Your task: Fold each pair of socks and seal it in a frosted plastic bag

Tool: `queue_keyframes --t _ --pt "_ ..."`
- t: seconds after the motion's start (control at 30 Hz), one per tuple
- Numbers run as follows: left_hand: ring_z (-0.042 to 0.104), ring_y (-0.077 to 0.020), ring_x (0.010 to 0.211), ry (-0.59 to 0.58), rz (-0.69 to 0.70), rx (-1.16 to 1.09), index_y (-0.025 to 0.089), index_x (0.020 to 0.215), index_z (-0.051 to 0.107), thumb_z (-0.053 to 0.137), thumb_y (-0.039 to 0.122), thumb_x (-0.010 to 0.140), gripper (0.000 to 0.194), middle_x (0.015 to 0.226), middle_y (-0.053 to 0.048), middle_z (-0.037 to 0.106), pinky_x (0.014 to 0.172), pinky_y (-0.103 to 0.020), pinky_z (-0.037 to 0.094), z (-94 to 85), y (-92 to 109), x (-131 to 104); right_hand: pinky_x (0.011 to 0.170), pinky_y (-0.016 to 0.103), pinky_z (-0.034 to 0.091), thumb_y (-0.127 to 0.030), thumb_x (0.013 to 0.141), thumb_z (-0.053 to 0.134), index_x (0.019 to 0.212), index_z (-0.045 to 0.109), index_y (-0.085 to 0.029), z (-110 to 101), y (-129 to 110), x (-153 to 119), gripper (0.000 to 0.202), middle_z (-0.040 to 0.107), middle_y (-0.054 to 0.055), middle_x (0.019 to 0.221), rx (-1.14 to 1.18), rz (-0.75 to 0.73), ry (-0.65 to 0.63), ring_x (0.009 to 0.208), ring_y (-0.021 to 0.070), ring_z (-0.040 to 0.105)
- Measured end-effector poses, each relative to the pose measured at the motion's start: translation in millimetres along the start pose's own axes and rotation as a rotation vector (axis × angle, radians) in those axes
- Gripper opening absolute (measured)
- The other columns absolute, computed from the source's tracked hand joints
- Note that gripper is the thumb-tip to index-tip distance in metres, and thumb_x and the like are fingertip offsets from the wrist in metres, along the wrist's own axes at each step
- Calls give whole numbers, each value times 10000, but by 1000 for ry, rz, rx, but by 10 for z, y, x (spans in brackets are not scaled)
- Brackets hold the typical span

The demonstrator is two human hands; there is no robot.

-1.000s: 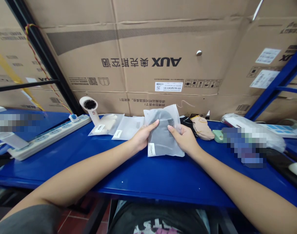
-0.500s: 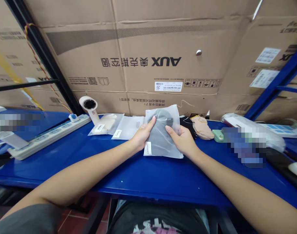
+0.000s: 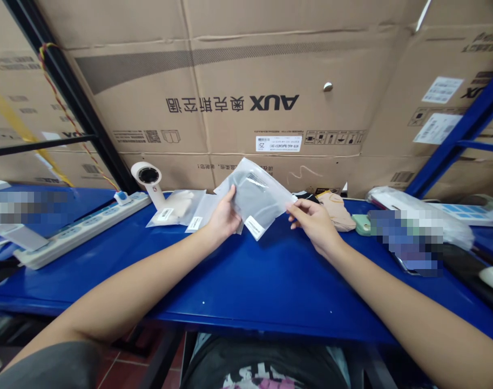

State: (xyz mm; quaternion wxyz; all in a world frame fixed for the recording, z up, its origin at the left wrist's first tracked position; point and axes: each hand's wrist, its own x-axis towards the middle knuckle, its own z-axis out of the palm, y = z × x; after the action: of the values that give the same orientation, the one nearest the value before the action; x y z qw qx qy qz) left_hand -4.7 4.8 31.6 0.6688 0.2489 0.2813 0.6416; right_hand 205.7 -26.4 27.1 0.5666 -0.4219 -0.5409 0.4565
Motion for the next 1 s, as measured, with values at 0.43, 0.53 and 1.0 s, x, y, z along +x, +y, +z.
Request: queue_keyframes --t 0.43,0.53,1.0 --pt "691 -164 757 -325 -14 724 131 887 718 878 199 592 342 864 -65 742 749 -299 544 -159 -56 35 588 265 424 -505 763 658 834 534 -233 -230 149 295 307 592 -21 707 37 -263 411 609 135 521" --pt "701 -199 814 -298 -21 807 141 966 721 892 260 597 424 948 -93 749 771 -331 547 -166 -98 -8 561 258 393 -483 755 667 817 548 -232 -226 186 309 285 582 -26 689 26 -233 389 588 132 495" --pt "724 -244 914 -522 -231 693 166 1054 729 864 277 659 431 1092 -119 749 853 -367 567 -174 162 -2 594 260 456 -265 672 643 808 721 -167 -334 -226 206 185 700 30 818 120 250 -378 699 164 600"
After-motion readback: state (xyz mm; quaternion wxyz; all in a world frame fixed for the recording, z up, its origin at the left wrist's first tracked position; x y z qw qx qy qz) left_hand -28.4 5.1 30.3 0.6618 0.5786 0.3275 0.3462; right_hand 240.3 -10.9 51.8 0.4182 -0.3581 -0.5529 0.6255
